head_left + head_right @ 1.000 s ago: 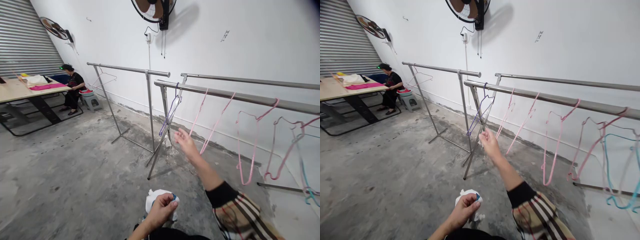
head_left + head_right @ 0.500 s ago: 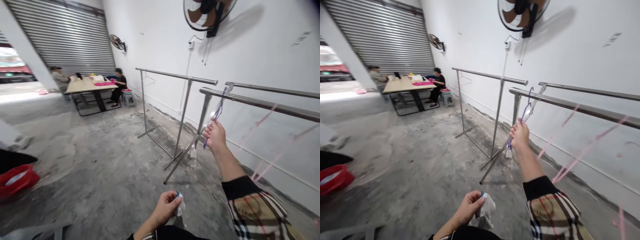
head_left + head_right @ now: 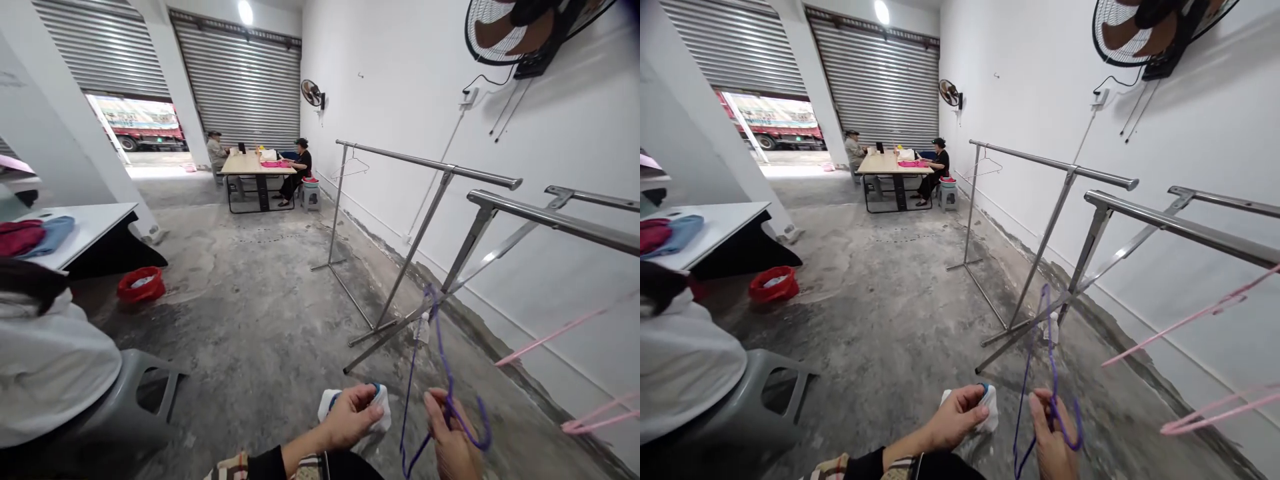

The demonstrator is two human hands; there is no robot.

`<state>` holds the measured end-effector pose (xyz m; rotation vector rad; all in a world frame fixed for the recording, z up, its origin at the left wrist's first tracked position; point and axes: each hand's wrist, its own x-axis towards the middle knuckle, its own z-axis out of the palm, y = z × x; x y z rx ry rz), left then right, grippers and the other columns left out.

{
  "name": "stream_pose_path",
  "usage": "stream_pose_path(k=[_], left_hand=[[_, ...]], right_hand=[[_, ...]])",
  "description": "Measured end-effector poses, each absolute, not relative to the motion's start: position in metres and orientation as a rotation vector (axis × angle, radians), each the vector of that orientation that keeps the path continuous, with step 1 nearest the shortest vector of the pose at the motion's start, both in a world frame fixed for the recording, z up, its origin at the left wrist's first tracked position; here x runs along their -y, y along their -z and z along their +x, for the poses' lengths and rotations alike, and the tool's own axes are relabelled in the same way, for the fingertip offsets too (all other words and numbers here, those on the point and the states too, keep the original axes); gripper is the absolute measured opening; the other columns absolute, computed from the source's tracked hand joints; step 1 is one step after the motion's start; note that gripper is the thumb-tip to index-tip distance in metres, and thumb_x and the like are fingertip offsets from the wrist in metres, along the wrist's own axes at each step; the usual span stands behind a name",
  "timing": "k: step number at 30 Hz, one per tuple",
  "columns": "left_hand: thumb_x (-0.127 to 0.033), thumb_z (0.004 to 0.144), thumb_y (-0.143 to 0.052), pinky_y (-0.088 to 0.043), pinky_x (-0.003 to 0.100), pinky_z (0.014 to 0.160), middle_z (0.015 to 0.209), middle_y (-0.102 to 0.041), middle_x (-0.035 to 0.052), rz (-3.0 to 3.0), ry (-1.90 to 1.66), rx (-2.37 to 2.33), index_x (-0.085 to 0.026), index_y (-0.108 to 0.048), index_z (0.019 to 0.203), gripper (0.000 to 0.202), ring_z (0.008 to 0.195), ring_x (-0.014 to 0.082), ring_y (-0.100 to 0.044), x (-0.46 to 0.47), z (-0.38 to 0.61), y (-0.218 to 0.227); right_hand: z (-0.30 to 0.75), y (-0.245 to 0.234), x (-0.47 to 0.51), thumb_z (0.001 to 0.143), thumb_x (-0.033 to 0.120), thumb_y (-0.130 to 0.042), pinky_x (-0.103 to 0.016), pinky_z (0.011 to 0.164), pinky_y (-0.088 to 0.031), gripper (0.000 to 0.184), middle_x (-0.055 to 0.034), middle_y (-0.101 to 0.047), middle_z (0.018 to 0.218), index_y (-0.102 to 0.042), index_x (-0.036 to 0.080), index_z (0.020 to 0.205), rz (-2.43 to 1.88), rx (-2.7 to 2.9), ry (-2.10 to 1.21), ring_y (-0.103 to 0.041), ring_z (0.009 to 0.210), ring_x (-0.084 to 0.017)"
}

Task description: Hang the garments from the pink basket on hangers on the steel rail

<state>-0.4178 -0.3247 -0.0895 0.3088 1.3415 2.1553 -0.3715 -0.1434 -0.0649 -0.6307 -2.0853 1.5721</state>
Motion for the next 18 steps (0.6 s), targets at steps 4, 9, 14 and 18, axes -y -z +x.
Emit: stream_pose_path(k=[4,9,14,18], left_hand=[[-0.059,0.056,-0.083,-0.041,0.025,0.074,0.095,-0.059,0.0047,0.385,-2.080,-1.307,-0.018,-0.065,0.114,0.073,0.078,0.0125,-0.051,0.310,-0.398,0.093],[-0.058,0.060,-0.082,-0.044,0.027,0.079,0.117,-0.053,0.0062,0.544,-2.003,-1.266,-0.026,-0.059,0.127,0.078,0.081,0.0113,-0.054,0.297,-0.375,0.089],[-0.047,0.064,-0.083,-0.041,0.036,0.099,0.128,-0.050,0.0084,0.690,-2.006,-1.256,-0.027,-0.057,0.131,0.075,0.112,0.0226,-0.054,0.290,-0.361,0.081],[-0.026,0.063,-0.080,-0.050,0.033,0.083,0.135,-0.047,0.0092,0.632,-2.023,-1.273,-0.028,-0.059,0.126,0.066,0.115,0.0254,-0.054,0.284,-0.354,0.093]], right_hand=[[-0.355,0.071,0.150,0.064,0.055,-0.070,-0.031,0.058,-0.050,0.038,-0.0004,-0.063,0.066,-0.062,0.022,0.081,-0.573,2.334,-1.718,-0.061,0.060,-0.020],[-0.336,0.074,0.160,0.062,0.047,-0.069,-0.028,0.047,-0.041,0.033,0.0064,-0.048,0.051,-0.061,0.023,0.083,-0.458,2.482,-1.611,-0.046,0.045,-0.015],[-0.323,0.066,0.144,0.072,0.052,-0.057,-0.032,0.059,-0.051,0.034,-0.0025,-0.066,0.064,-0.065,0.022,0.087,-0.427,2.513,-1.484,-0.063,0.060,-0.023],[-0.313,0.050,0.143,0.079,0.053,-0.054,-0.032,0.071,-0.055,0.037,-0.0087,-0.074,0.083,-0.068,0.020,0.089,-0.356,2.395,-1.580,-0.070,0.077,-0.025]])
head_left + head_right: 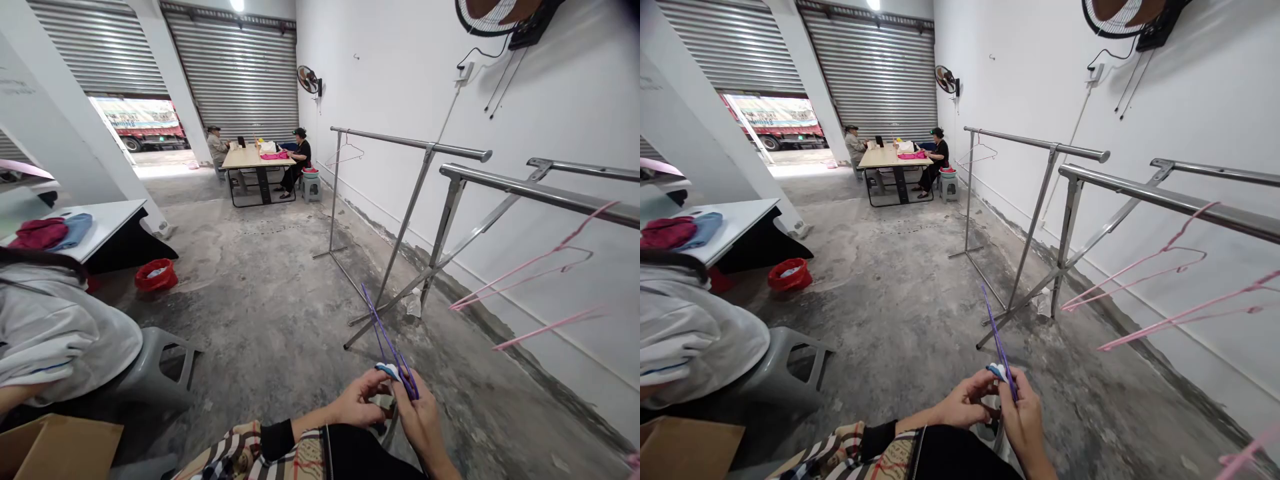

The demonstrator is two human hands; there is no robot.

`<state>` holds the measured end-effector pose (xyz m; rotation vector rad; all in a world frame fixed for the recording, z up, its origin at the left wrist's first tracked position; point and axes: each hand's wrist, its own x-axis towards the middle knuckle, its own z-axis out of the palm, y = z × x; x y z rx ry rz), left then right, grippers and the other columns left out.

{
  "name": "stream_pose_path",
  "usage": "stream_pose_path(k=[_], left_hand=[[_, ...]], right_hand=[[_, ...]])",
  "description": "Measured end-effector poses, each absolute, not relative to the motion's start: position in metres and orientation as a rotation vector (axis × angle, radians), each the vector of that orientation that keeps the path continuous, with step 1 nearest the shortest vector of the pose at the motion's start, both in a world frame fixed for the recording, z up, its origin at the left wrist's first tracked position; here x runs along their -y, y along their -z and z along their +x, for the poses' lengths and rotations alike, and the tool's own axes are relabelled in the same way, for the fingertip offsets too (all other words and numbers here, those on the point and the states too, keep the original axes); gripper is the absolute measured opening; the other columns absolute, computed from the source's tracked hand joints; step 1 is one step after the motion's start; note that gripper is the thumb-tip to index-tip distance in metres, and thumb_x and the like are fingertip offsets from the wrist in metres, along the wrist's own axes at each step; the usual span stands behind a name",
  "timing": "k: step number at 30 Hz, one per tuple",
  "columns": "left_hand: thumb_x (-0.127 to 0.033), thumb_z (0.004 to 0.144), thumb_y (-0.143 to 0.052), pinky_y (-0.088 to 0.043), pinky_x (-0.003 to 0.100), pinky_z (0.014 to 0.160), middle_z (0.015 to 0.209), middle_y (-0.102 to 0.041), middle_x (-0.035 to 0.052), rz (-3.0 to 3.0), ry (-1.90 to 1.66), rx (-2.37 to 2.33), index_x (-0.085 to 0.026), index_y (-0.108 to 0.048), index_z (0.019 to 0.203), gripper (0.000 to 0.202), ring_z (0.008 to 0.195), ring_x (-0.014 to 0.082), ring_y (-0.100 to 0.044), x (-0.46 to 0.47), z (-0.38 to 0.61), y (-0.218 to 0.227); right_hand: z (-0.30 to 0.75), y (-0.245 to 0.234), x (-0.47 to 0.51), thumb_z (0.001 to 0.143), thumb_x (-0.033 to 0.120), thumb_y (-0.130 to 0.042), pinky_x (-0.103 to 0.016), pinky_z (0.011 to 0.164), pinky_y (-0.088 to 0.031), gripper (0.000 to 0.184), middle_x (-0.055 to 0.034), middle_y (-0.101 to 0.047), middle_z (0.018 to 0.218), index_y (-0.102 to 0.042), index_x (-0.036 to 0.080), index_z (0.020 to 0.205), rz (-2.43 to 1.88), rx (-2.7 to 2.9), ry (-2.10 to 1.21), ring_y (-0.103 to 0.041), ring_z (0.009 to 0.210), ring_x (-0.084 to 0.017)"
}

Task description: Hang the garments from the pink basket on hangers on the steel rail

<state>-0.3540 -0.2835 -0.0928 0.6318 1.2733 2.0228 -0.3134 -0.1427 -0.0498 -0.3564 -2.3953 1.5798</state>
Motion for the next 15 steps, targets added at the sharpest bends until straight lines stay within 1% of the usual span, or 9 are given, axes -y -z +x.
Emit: stream_pose_path(k=[2,4,6,8,10,12,15], left_hand=[[-0.019,0.063,-0.076,-0.051,0.028,0.074,0.127,-0.052,0.0098,0.547,-2.083,-1.377,-0.025,-0.059,0.121,0.060,0.110,0.0237,-0.055,0.281,-0.351,0.104],[-0.015,0.065,-0.070,-0.047,0.022,0.066,0.116,-0.056,0.0084,0.449,-2.104,-1.607,-0.022,-0.057,0.118,0.054,0.096,0.0177,-0.058,0.278,-0.349,0.113],[-0.013,0.068,-0.065,-0.042,0.019,0.060,0.101,-0.059,0.0045,0.396,-1.999,-1.940,-0.020,-0.056,0.118,0.051,0.076,0.0112,-0.054,0.276,-0.348,0.120],[-0.012,0.068,-0.063,-0.040,0.021,0.062,0.085,-0.058,0.0006,0.467,-1.775,-2.261,-0.019,-0.061,0.111,0.043,0.068,0.0101,-0.049,0.275,-0.348,0.125],[-0.013,0.070,-0.062,-0.041,0.024,0.067,0.077,-0.057,0.0004,0.568,-1.546,-2.470,-0.018,-0.067,0.096,0.027,0.072,0.0127,-0.051,0.275,-0.348,0.128],[-0.016,0.074,-0.060,-0.042,0.026,0.071,0.082,-0.059,0.0026,0.609,-1.360,-2.587,-0.018,-0.068,0.087,0.015,0.078,0.0150,-0.054,0.275,-0.348,0.131],[-0.018,0.078,-0.057,-0.043,0.026,0.073,0.095,-0.062,0.0046,0.624,-1.148,-2.691,-0.021,-0.069,0.094,0.020,0.084,0.0169,-0.058,0.279,-0.350,0.131]], right_hand=[[-0.308,0.041,0.143,0.080,0.055,-0.055,-0.030,0.069,-0.055,0.039,-0.0085,-0.073,0.082,-0.069,0.020,0.090,-0.334,2.375,-1.633,-0.069,0.075,-0.024],[-0.304,0.032,0.142,0.079,0.058,-0.058,-0.028,0.062,-0.054,0.041,-0.0069,-0.071,0.074,-0.070,0.019,0.087,-0.310,2.377,-1.686,-0.066,0.067,-0.023],[-0.299,0.026,0.137,0.079,0.058,-0.060,-0.026,0.055,-0.051,0.040,-0.0040,-0.067,0.065,-0.069,0.019,0.083,-0.273,2.402,-1.722,-0.062,0.059,-0.020],[-0.296,0.020,0.132,0.079,0.056,-0.060,-0.025,0.052,-0.049,0.038,-0.0020,-0.063,0.060,-0.069,0.019,0.081,-0.230,2.444,-1.730,-0.059,0.055,-0.018],[-0.291,0.015,0.126,0.079,0.055,-0.062,-0.025,0.050,-0.047,0.036,-0.0011,-0.061,0.058,-0.069,0.020,0.079,-0.199,2.477,-1.718,-0.056,0.053,-0.017],[-0.287,0.011,0.122,0.079,0.054,-0.062,-0.024,0.050,-0.047,0.036,-0.0011,-0.062,0.060,-0.069,0.020,0.078,-0.221,2.457,-1.712,-0.056,0.054,-0.016],[-0.281,0.007,0.115,0.081,0.053,-0.061,-0.025,0.056,-0.049,0.034,-0.0021,-0.065,0.066,-0.069,0.019,0.080,-0.304,2.400,-1.695,-0.060,0.061,-0.018]])
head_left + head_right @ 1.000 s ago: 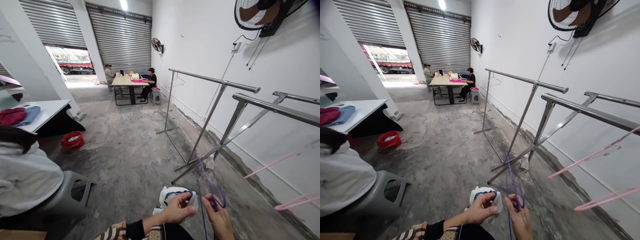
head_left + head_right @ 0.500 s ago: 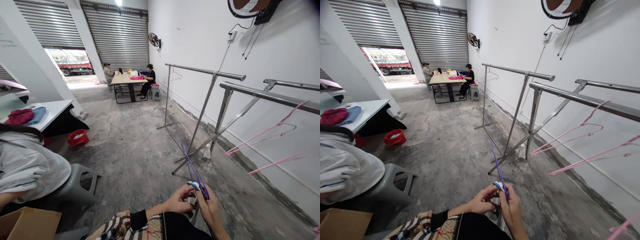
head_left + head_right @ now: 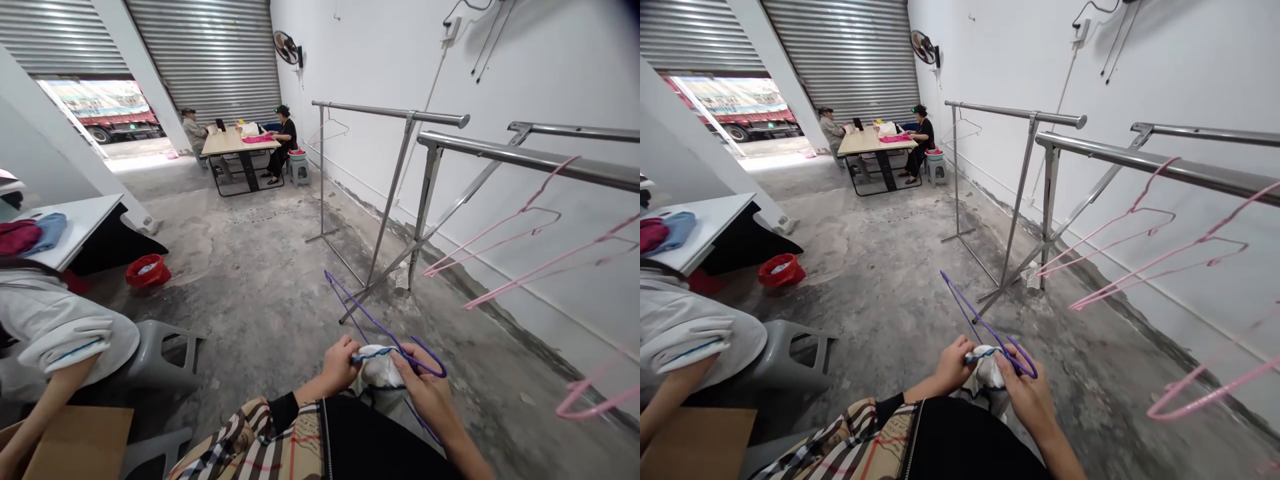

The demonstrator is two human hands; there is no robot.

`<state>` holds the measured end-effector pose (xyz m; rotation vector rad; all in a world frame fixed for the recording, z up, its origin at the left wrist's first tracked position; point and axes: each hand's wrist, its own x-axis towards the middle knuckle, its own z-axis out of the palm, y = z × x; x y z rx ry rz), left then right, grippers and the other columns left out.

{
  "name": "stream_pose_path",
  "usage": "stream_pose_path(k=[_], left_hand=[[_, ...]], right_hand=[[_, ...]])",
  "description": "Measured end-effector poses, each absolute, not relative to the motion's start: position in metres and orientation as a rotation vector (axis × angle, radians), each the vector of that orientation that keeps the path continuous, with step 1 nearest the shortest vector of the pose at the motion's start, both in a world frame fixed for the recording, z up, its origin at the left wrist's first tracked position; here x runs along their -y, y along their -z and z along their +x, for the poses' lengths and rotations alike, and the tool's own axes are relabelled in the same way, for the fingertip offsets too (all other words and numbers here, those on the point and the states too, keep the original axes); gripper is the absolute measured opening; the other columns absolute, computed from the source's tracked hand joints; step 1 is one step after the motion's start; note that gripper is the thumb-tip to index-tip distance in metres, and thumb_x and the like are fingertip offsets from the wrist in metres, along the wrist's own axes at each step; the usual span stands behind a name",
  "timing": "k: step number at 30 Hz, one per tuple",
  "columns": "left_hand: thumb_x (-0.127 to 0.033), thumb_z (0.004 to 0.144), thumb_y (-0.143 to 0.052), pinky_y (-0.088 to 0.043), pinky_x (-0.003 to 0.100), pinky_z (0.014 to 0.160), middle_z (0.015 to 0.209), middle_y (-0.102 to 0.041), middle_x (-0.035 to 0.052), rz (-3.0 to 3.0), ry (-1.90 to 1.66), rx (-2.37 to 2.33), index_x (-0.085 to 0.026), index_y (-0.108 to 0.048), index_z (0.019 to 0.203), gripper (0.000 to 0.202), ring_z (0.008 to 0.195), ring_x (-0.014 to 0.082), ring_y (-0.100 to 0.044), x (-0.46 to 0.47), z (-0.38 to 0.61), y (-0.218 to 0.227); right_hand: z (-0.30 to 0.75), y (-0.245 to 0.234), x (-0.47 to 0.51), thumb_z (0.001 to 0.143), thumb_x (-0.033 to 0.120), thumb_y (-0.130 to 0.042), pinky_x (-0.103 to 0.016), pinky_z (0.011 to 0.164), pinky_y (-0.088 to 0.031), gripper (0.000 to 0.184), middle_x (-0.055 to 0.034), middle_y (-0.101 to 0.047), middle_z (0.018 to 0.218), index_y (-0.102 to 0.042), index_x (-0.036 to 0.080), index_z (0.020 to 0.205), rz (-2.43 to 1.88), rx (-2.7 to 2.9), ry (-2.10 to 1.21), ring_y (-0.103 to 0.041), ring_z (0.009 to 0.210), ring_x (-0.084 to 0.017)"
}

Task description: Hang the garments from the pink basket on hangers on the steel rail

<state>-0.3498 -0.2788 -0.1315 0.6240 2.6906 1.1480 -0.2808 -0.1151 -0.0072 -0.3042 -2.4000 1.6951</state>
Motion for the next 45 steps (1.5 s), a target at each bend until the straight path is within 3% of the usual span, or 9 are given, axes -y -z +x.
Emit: stream_pose_path(k=[6,12,14,20,25,31,37,42,45], left_hand=[[-0.012,0.078,-0.054,-0.045,0.027,0.082,0.116,-0.060,0.0049,0.644,-1.088,-2.673,-0.027,-0.064,0.115,0.041,0.098,0.0176,-0.058,0.288,-0.352,0.127],[-0.013,0.073,-0.060,-0.044,0.026,0.076,0.086,-0.062,0.0035,0.290,-1.597,-2.429,-0.018,-0.070,0.083,0.015,0.077,0.0147,-0.053,0.285,-0.359,0.124],[-0.017,0.074,-0.062,-0.044,0.025,0.069,0.078,-0.062,0.0028,0.206,-1.679,-2.345,-0.015,-0.068,0.081,0.010,0.071,0.0131,-0.051,0.282,-0.364,0.120],[-0.038,0.078,-0.061,-0.038,0.019,0.049,0.059,-0.055,-0.0028,0.087,-1.743,-1.941,-0.010,-0.067,0.094,0.032,0.050,0.0076,-0.046,0.276,-0.382,0.090],[-0.034,0.075,-0.068,-0.040,0.017,0.052,0.064,-0.062,-0.0003,0.048,-1.758,-1.692,-0.010,-0.067,0.090,0.028,0.054,0.0070,-0.052,0.269,-0.406,0.059],[-0.024,0.074,-0.072,-0.051,0.023,0.062,0.070,-0.070,0.0039,-0.089,-1.827,-1.352,-0.008,-0.067,0.085,0.019,0.061,0.0125,-0.064,0.262,-0.411,0.034],[-0.036,0.064,-0.082,-0.050,0.023,0.059,0.064,-0.070,0.0039,-0.101,-1.883,-1.386,-0.009,-0.067,0.077,0.033,0.056,0.0128,-0.063,0.269,-0.407,0.033],[-0.045,0.066,-0.080,-0.044,0.021,0.053,0.059,-0.067,0.0014,0.015,-1.878,-1.589,-0.011,-0.068,0.074,0.037,0.052,0.0110,-0.059,0.282,-0.406,0.037],[-0.049,0.069,-0.077,-0.045,0.022,0.060,0.065,-0.069,0.0023,0.112,-1.845,-1.767,-0.011,-0.071,0.079,0.040,0.059,0.0119,-0.060,0.292,-0.405,0.037]], right_hand=[[-0.272,0.017,0.089,0.081,0.056,-0.060,-0.027,0.059,-0.049,0.038,-0.0036,-0.068,0.072,-0.068,0.019,0.088,-0.511,2.359,-1.618,-0.062,0.065,-0.019],[-0.264,0.024,0.066,0.079,0.061,-0.056,-0.028,0.063,-0.048,0.043,-0.0029,-0.068,0.072,-0.066,0.021,0.088,-0.700,2.345,-1.459,-0.062,0.067,-0.020],[-0.262,0.025,0.061,0.079,0.061,-0.055,-0.029,0.064,-0.048,0.043,-0.0038,-0.068,0.073,-0.066,0.020,0.087,-0.719,2.336,-1.411,-0.062,0.068,-0.021],[-0.259,0.029,0.047,0.082,0.054,-0.051,-0.031,0.071,-0.047,0.036,-0.0048,-0.070,0.075,-0.066,0.021,0.084,-0.715,2.393,-1.121,-0.064,0.076,-0.022],[-0.259,0.041,0.034,0.086,0.050,-0.049,-0.031,0.073,-0.048,0.034,-0.0060,-0.070,0.078,-0.066,0.020,0.086,-0.698,2.341,-1.217,-0.063,0.080,-0.022],[-0.243,0.053,0.024,0.084,0.053,-0.053,-0.031,0.069,-0.050,0.036,-0.0072,-0.071,0.083,-0.066,0.019,0.087,-0.703,2.324,-1.304,-0.064,0.081,-0.022],[-0.208,0.058,0.010,0.087,0.046,-0.056,-0.031,0.074,-0.053,0.030,-0.0040,-0.070,0.070,-0.066,0.020,0.074,-0.567,2.339,-1.378,-0.066,0.072,-0.019],[-0.193,0.061,0.004,0.086,0.036,-0.061,-0.027,0.058,-0.054,0.021,0.0015,-0.063,0.056,-0.072,0.019,0.090,-0.345,2.396,-1.467,-0.062,0.054,-0.015],[-0.194,0.061,0.003,0.086,0.032,-0.061,-0.026,0.053,-0.052,0.018,0.0023,-0.062,0.053,-0.073,0.019,0.089,-0.255,2.403,-1.426,-0.060,0.049,-0.014]])
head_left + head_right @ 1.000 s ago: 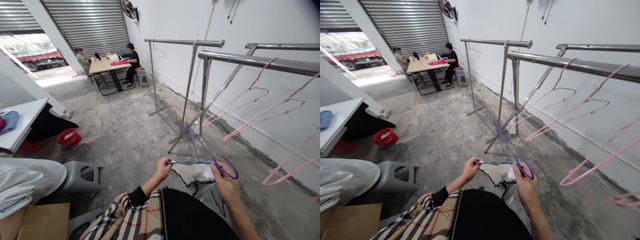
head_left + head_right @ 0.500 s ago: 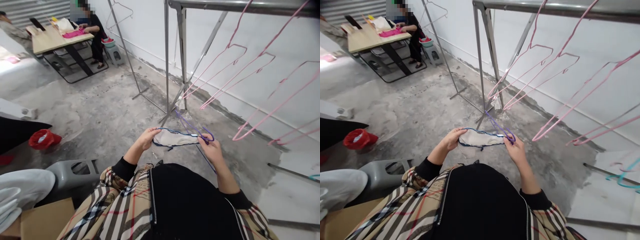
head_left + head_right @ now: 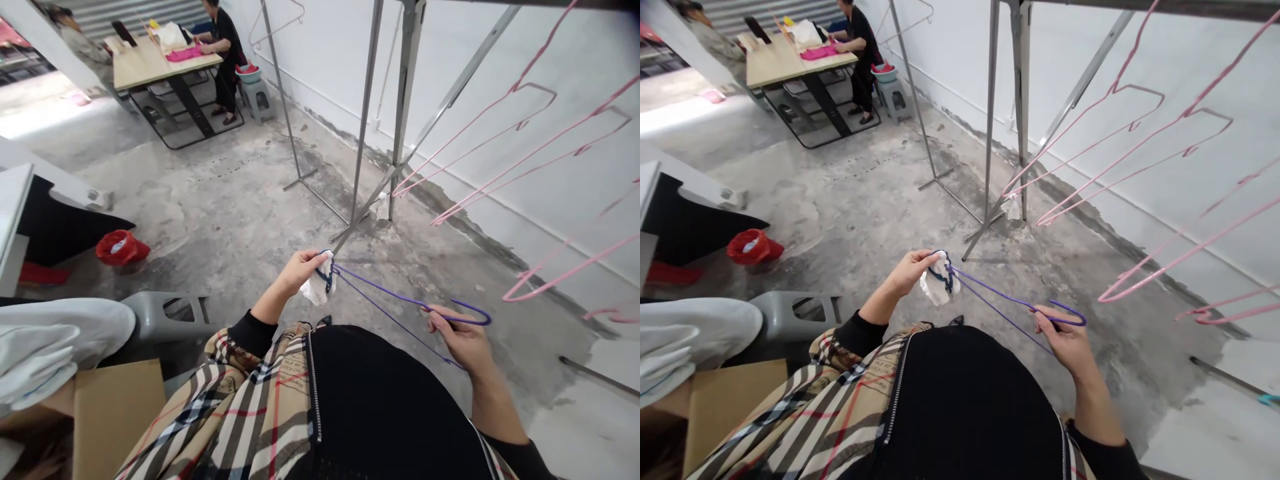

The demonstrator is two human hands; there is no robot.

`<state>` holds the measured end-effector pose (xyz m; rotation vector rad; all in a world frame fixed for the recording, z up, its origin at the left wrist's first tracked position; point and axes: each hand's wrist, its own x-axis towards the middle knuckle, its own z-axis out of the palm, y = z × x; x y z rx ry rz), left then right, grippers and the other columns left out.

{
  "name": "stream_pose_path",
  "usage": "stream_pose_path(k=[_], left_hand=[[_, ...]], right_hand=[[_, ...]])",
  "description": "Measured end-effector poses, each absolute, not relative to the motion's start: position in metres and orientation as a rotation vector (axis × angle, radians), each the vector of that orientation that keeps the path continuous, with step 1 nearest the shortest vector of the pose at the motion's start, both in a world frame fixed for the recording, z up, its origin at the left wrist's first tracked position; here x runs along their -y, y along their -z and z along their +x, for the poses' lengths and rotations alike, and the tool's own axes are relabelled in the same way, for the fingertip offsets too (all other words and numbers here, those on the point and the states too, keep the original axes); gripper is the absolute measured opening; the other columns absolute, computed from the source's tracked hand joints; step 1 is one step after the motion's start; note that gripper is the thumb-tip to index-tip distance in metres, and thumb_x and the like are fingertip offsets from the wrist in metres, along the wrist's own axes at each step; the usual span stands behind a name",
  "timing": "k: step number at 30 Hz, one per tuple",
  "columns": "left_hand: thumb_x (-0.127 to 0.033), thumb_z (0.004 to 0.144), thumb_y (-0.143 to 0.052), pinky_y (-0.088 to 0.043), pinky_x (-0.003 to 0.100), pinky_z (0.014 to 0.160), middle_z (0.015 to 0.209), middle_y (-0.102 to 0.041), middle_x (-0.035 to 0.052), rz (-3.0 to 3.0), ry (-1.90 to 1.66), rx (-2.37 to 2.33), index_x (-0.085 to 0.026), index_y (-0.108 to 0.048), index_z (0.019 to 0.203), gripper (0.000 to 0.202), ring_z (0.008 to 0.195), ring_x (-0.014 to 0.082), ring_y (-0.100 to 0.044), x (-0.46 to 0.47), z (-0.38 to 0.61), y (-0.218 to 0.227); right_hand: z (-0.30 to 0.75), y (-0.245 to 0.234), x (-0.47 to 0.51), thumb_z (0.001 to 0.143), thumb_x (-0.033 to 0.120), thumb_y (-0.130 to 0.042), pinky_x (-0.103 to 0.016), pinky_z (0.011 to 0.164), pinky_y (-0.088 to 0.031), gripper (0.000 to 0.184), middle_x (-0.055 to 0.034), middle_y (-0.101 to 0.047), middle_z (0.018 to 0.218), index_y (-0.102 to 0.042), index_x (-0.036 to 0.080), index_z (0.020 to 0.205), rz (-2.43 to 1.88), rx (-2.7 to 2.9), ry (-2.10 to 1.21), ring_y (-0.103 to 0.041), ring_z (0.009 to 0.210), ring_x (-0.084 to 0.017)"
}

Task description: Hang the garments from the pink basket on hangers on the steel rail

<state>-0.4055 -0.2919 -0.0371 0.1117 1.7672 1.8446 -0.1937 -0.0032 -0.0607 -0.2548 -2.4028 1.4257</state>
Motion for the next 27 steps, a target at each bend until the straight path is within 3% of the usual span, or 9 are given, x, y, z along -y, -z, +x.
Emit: stream_pose_path(k=[7,16,22,27], left_hand=[[-0.052,0.076,-0.070,-0.044,0.023,0.068,0.077,-0.070,0.0031,0.283,-1.752,-1.976,-0.012,-0.074,0.083,0.041,0.073,0.0136,-0.058,0.306,-0.401,0.035],[-0.054,0.078,-0.067,-0.042,0.022,0.062,0.072,-0.068,0.0011,0.308,-1.722,-1.892,-0.011,-0.075,0.096,0.047,0.063,0.0102,-0.054,0.307,-0.397,0.043],[-0.057,0.077,-0.066,-0.047,0.023,0.069,0.085,-0.072,0.0037,0.336,-1.801,-1.825,-0.011,-0.074,0.102,0.053,0.073,0.0131,-0.060,0.289,-0.380,0.049],[-0.054,0.086,-0.056,-0.045,0.022,0.064,0.083,-0.071,0.0043,0.524,-1.617,-1.929,-0.010,-0.073,0.108,0.052,0.068,0.0120,-0.058,0.270,-0.351,0.061]], right_hand=[[-0.209,0.052,0.018,0.086,0.029,-0.061,-0.024,0.050,-0.053,0.017,0.0015,-0.065,0.056,-0.074,0.019,0.091,-0.080,2.452,-1.369,-0.062,0.050,-0.013],[-0.228,0.044,0.021,0.089,0.041,-0.057,-0.026,0.054,-0.053,0.029,-0.0029,-0.069,0.060,-0.075,0.018,0.089,0.019,2.695,-1.383,-0.064,0.051,-0.016],[-0.250,0.051,0.051,0.090,0.048,-0.050,-0.025,0.053,-0.050,0.042,-0.0036,-0.068,0.056,-0.073,0.019,0.072,-0.080,2.794,-1.285,-0.064,0.051,-0.017],[-0.269,0.080,0.082,0.084,0.059,-0.050,-0.026,0.062,-0.054,0.054,-0.0090,-0.073,0.070,-0.057,0.021,0.047,-0.113,2.672,-1.428,-0.071,0.067,-0.022]])
